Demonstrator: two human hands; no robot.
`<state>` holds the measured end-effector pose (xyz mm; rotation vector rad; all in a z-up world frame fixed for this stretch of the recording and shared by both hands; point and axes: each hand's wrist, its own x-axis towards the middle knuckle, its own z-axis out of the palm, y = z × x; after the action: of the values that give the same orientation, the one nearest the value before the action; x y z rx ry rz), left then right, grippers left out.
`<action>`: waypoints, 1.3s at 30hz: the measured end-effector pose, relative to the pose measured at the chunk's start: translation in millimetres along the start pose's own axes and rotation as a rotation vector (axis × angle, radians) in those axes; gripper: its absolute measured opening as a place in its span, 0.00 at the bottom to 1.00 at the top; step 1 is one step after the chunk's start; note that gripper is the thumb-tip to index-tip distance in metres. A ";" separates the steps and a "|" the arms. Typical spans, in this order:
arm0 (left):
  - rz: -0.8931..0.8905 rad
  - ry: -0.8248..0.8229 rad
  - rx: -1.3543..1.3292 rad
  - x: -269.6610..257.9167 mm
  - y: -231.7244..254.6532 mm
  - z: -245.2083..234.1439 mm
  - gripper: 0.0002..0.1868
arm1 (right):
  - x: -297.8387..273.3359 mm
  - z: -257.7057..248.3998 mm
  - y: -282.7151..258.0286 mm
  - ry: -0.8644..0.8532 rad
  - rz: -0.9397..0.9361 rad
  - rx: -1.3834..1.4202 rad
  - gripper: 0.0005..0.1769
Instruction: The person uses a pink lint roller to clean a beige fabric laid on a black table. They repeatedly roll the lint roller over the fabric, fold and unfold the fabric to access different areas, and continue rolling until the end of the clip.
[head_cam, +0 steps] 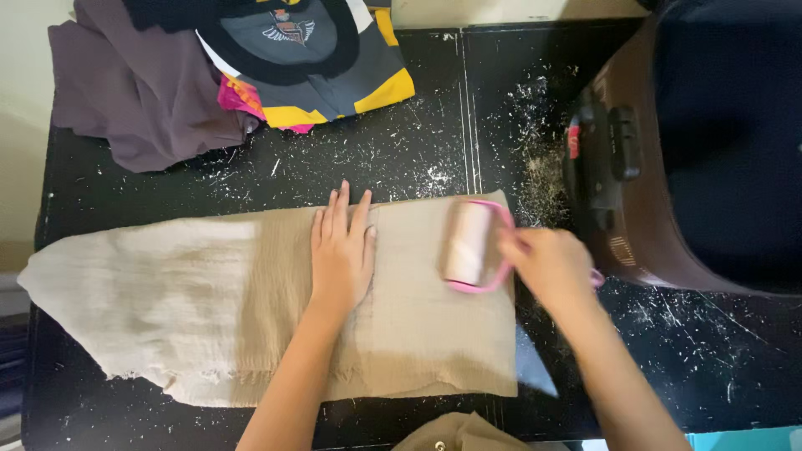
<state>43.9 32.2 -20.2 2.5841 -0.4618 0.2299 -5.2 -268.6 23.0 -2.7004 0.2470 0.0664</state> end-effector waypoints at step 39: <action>0.033 -0.079 -0.314 7.7 -17.5 -5.8 0.14 | -47.1 42.3 -49.9 -0.294 -0.536 -0.416 0.16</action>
<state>57.0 47.3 -21.1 2.2855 -0.5236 0.0606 -42.7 -198.7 9.0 -3.0104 -0.6430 0.3855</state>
